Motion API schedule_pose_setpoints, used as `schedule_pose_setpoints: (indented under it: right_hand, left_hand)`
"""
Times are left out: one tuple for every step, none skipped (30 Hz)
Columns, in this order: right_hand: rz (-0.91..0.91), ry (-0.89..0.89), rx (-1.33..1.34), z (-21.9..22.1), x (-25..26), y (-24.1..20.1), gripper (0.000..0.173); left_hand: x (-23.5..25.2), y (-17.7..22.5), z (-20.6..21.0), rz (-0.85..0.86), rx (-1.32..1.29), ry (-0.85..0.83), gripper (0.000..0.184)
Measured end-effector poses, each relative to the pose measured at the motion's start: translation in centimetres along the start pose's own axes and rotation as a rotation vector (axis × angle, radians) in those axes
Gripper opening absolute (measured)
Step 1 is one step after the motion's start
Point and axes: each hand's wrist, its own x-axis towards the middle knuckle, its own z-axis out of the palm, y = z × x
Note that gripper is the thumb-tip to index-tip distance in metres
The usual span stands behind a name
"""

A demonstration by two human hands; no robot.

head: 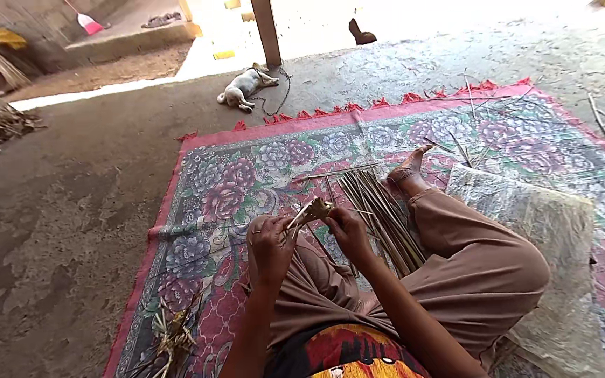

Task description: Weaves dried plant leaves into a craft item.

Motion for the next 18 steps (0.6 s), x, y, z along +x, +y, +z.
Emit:
schedule_pose_setpoints:
  right_hand:
    - [-0.009,-0.037,0.010,0.3,-0.1,-0.1,0.022]
    - [-0.016,-0.078,0.026,0.5,-0.2,-0.3,0.023]
    - [-0.023,-0.121,0.045,0.8,-0.4,-0.5,0.023]
    - [-0.024,-0.161,0.063,1.1,-0.5,-0.6,0.023]
    - [-0.016,-0.198,0.075,1.3,-0.8,-0.7,0.022]
    - [0.002,-0.232,0.079,1.6,-0.9,-0.8,0.022]
    - [0.024,-0.257,0.069,1.8,-1.0,-0.9,0.023]
    - [0.050,-0.278,0.044,2.0,-0.9,-0.9,0.024]
    - [0.069,-0.297,0.012,2.2,-0.8,-0.7,0.024]
    - [0.079,-0.308,-0.015,2.4,-0.7,-0.5,0.024]
    - [0.086,-0.317,-0.045,2.7,-0.6,0.0,0.024]
    - [0.108,-0.331,-0.084,2.9,-0.5,0.5,0.027]
    - [0.150,-0.353,-0.138,3.1,-0.3,1.1,0.030]
    - [0.217,-0.385,-0.208,3.1,-0.1,1.6,0.033]
    - [0.294,-0.417,-0.301,3.0,0.1,2.1,0.033]
    - [0.365,-0.459,-0.396,2.6,0.2,2.7,0.037]
    - [0.429,-0.510,-0.458,2.3,0.3,3.2,0.039]
    - [0.460,-0.554,-0.484,1.8,0.4,3.6,0.039]
  left_hand:
    - [0.3,-0.5,0.3,-0.022,0.012,-0.053,0.037]
    - [0.3,-0.8,0.7,-0.051,-0.034,-0.098,0.042]
    - [0.2,-1.0,1.2,-0.085,-0.121,-0.116,0.042]
    - [0.0,-0.9,1.8,-0.130,-0.239,-0.120,0.037]
    - [-0.3,-0.8,2.2,-0.187,-0.363,-0.127,0.030]
    - [-0.4,-0.4,2.4,-0.233,-0.473,-0.121,0.024]
    - [-0.6,-0.3,2.5,-0.257,-0.546,-0.114,0.019]
    - [-0.7,-0.4,2.6,-0.264,-0.598,-0.120,0.015]
    - [-0.7,-0.7,2.6,-0.253,-0.637,-0.133,0.015]
    - [-0.8,-1.1,2.7,-0.246,-0.668,-0.142,0.014]
    - [-0.8,-1.5,2.8,-0.264,-0.702,-0.141,0.013]
    - [-0.7,-1.8,2.9,-0.299,-0.744,-0.119,0.013]
    - [-0.6,-2.2,2.9,-0.338,-0.804,-0.067,0.014]
    - [-0.5,-2.9,3.0,-0.377,-0.884,0.008,0.018]
    - [-0.2,-3.5,2.8,-0.433,-0.962,0.094,0.020]
    - [0.3,-3.6,2.3,-0.471,-0.986,0.189,0.015]
    - [0.8,-3.6,1.6,-0.488,-0.967,0.267,0.010]
    - [1.2,-3.9,0.9,-0.473,-0.924,0.323,0.010]
